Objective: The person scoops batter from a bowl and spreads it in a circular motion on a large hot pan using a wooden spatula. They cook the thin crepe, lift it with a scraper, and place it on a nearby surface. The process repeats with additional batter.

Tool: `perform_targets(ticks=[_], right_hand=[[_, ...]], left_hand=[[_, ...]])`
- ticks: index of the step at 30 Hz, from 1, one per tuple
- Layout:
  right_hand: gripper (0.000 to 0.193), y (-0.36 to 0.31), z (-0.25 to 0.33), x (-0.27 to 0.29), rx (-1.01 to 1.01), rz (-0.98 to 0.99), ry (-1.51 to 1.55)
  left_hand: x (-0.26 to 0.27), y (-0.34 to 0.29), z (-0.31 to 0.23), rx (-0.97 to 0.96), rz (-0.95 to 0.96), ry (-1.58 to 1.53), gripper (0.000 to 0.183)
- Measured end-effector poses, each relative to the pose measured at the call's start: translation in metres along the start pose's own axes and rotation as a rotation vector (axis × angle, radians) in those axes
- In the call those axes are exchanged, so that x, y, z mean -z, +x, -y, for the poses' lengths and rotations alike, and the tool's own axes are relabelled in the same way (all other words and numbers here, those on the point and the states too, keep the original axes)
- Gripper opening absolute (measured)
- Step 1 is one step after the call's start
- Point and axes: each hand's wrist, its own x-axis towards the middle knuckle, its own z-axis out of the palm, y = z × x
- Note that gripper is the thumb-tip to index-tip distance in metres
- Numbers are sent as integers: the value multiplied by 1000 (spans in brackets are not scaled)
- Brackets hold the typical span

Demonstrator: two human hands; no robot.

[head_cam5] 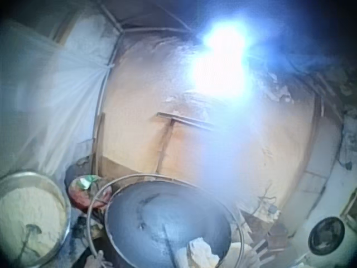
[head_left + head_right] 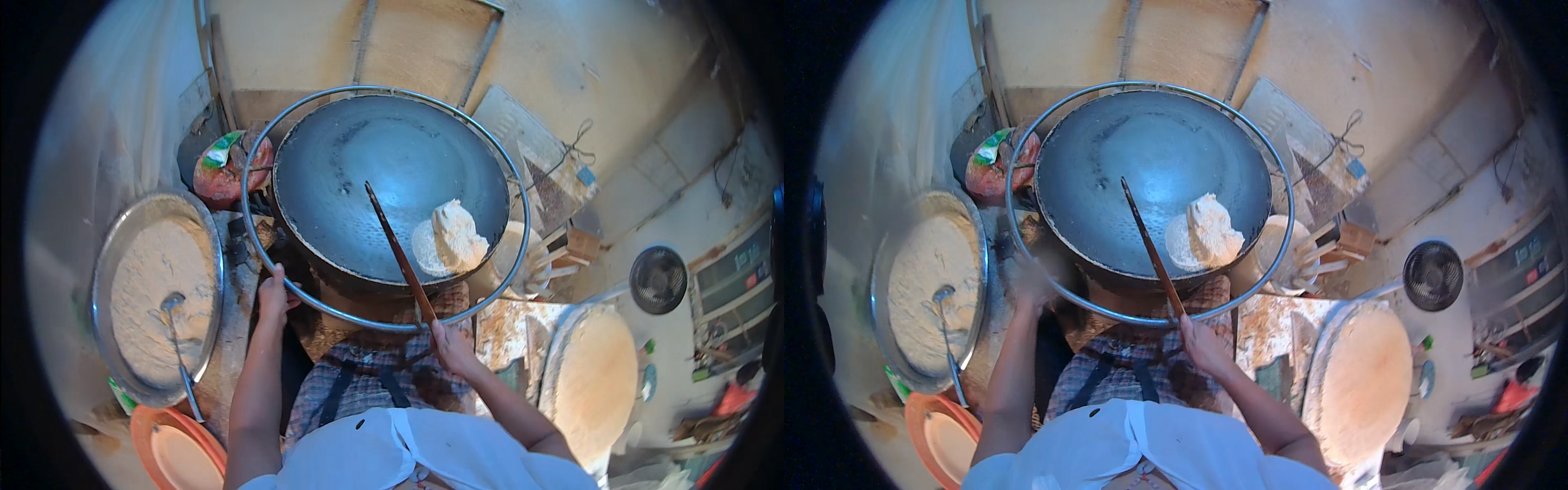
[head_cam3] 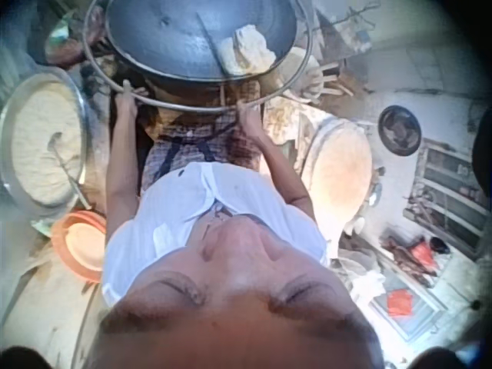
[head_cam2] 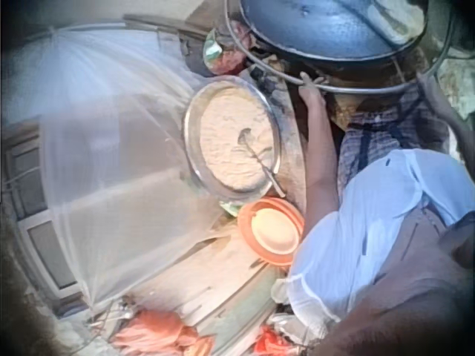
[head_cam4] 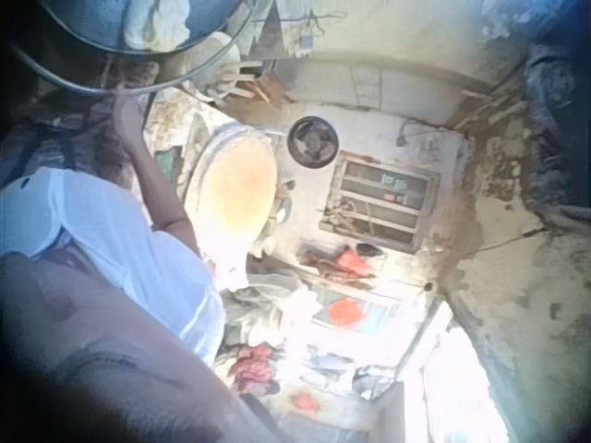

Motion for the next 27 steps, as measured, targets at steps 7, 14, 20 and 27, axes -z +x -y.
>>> perform_targets(ticks=[7, 14, 20, 27], right_hand=[[64, 59, -23, 47, -406, -205, 109], [66, 52, -47, 79, -376, -183, -10], [37, 12, -66, 7, 179, -196, -295], [39, 88, -30, 67, -421, -67, -50]], left_hand=[[-48, -9, 30, -120, -195, -214, 33], [-32, 29, 18, -129, -178, -131, 22], [19, 58, 2, -263, -147, 82, 53], [-24, 14, 14, -182, -132, -108, 36]])
